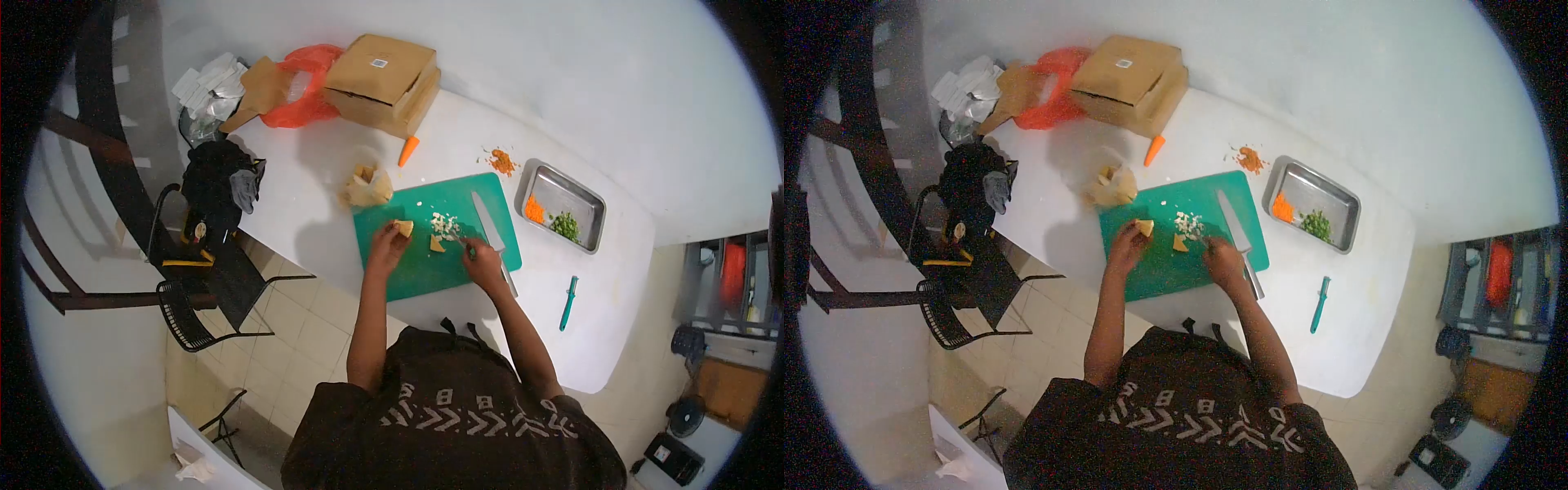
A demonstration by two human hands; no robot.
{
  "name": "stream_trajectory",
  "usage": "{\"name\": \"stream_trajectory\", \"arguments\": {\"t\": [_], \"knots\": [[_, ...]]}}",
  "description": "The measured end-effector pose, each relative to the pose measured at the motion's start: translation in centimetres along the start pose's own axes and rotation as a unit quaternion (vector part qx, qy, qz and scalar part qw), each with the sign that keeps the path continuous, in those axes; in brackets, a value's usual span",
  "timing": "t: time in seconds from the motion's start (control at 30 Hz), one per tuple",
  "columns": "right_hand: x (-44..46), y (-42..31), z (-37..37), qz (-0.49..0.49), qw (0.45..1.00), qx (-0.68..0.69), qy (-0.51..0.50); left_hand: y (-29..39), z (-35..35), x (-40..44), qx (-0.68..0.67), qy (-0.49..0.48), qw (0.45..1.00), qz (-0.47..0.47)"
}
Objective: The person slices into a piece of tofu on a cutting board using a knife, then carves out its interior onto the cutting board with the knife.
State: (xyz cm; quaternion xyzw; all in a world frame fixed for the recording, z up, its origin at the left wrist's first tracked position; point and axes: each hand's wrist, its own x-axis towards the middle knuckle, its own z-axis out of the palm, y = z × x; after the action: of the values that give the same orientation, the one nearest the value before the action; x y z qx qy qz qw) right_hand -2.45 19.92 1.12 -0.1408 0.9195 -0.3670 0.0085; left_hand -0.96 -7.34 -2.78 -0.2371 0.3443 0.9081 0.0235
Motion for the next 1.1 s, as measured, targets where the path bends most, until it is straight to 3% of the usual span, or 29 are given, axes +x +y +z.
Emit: {"name": "stream_trajectory", "arguments": {"t": [0.03,0.1,0.3,0.4,0.73,0.9,1.03,1.1], "knots": [[0.0,0.0,-0.1,-0.016,1.000,-0.018,-0.002,0.7,0.5,-0.3,-0.002,-0.001,1.000,0.009],[-0.3,0.0,0.1,-0.033,0.999,0.007,0.013,1.0,1.2,-1.4,-0.219,-0.041,0.971,-0.082],[-1.3,0.4,0.3,0.009,0.998,0.060,0.000,0.9,3.1,-3.0,-0.322,-0.155,0.932,-0.051],[-1.7,0.8,0.5,0.008,0.998,0.066,0.006,0.9,3.7,-3.3,-0.337,-0.162,0.926,-0.059],[-2.1,0.6,0.2,0.045,0.994,0.096,-0.039,0.7,3.3,-3.0,-0.320,-0.183,0.929,-0.047],[-2.2,0.8,0.7,0.034,0.993,0.104,-0.035,0.5,2.6,-2.5,-0.299,-0.109,0.946,-0.055],[-2.2,0.6,0.9,0.051,0.990,0.126,-0.029,0.2,-0.2,-0.8,-0.275,-0.145,0.950,-0.026],[-2.4,0.7,0.9,0.044,0.992,0.113,-0.033,0.6,-1.3,-0.6,-0.064,-0.018,0.995,0.072]]}}
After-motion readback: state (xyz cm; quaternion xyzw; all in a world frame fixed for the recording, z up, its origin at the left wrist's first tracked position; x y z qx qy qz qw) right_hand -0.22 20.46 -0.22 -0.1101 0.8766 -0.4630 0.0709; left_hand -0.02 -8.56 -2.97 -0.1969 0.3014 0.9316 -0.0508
